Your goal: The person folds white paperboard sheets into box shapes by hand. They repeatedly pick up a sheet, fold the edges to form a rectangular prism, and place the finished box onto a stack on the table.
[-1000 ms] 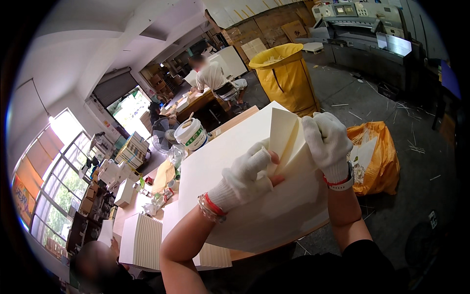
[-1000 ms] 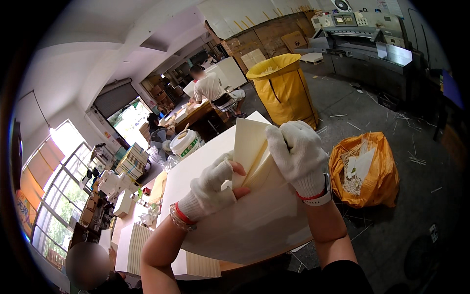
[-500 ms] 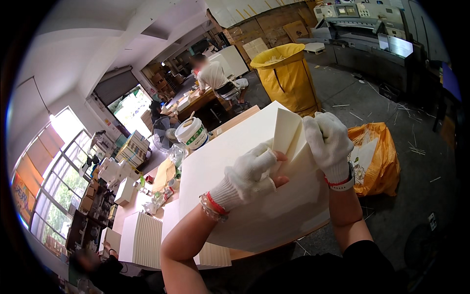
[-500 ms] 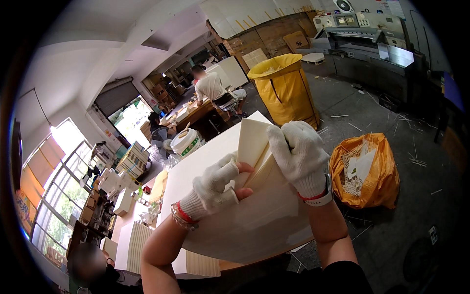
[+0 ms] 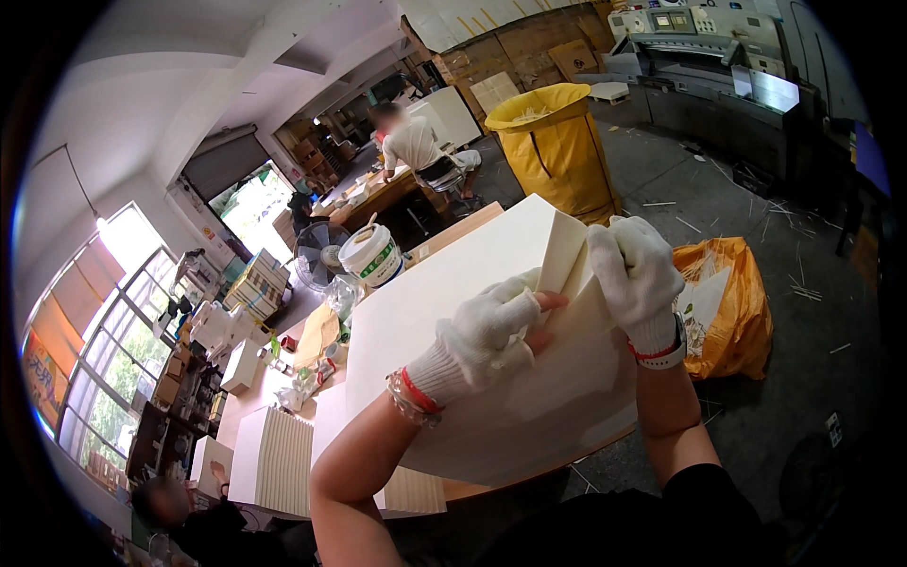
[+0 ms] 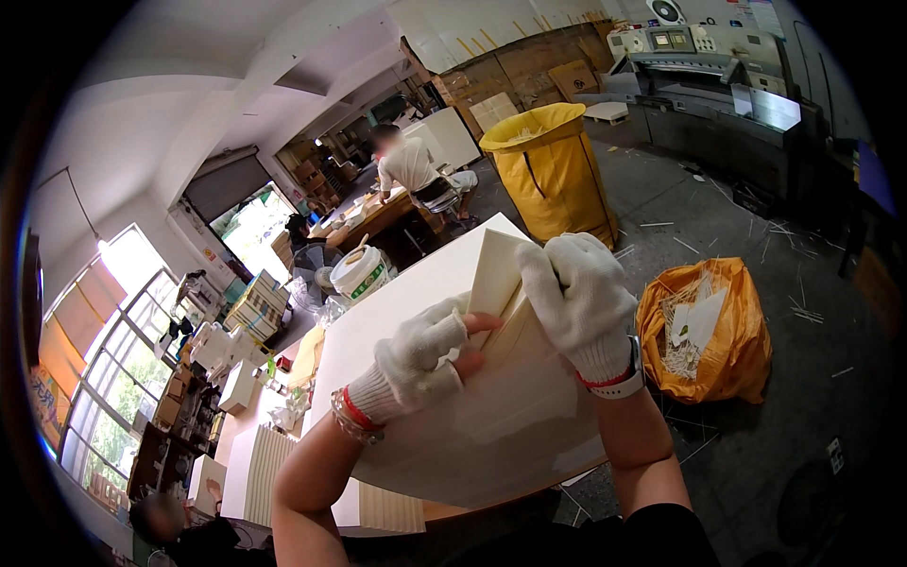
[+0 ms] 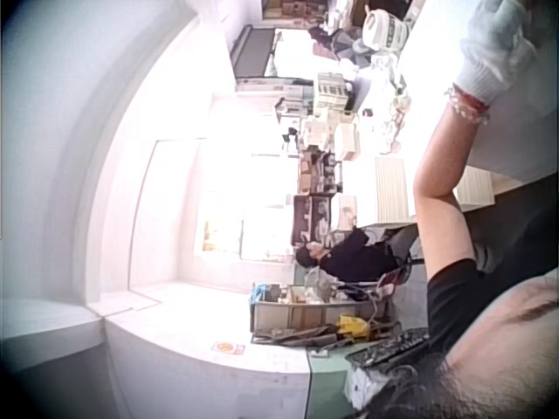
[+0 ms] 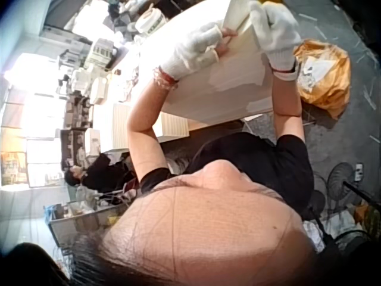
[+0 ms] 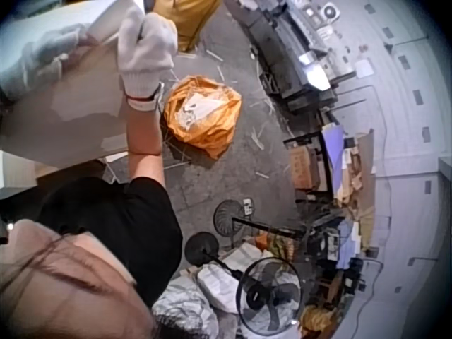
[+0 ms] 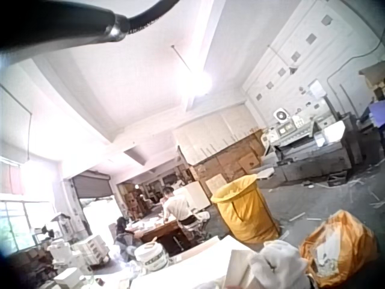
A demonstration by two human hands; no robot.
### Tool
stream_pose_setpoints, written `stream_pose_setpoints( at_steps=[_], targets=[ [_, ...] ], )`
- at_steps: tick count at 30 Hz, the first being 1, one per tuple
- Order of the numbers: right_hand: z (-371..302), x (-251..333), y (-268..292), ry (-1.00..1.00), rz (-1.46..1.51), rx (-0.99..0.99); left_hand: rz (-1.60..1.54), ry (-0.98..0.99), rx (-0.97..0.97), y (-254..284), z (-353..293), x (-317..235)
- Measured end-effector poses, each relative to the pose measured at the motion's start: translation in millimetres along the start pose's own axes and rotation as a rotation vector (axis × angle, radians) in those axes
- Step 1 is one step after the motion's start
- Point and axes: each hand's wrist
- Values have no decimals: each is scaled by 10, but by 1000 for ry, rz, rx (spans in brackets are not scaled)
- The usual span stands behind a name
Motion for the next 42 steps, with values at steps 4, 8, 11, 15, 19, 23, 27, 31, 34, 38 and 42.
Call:
stream_pose_setpoints(
  at_steps=[4, 8, 11, 15, 19, 23, 27, 31, 34, 38, 42],
  targets=[
    [-13, -17, -29, 11, 31, -44, 1, 6, -90, -62, 3, 19],
    [-19, -30, -46, -62, 85, -81, 8, -22, -101, -67, 18, 35],
    [8, 40, -33, -179, 105, -25, 133, 35, -50, -28, -40, -28],
    [9, 14, -28, -153, 76, -19, 45, -35, -1, 23, 25, -28],
    [-10, -29, -26, -135, 84, -37, -57, 9, -52, -22, 20, -24],
    [-16, -39, -27, -71, 43, -34, -47, -5, -90, -45, 16, -13],
    [-29, -24, -63, -127, 145, -90, -8, -35, -102, -12, 32, -92],
    [-2, -18, -44, -175, 103, -46, 66, 66, 49, 21, 2, -49],
    [-27, -54, -59, -106, 92, -68, -32, 17, 9, 9, 12, -11],
    [-29, -41, -34, -87, 70, -35, -46, 18, -72, -46, 12, -10],
    [-15, -6, -15, -177, 116, -33, -93, -98, -95, -50, 32, 37]
  ],
)
Point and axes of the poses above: each hand's wrist, its own z-axis towards the middle knuckle, its own y-axis out of the back of the hand, x = y × z, and after that the axes turned 1 degree about x, right-handed
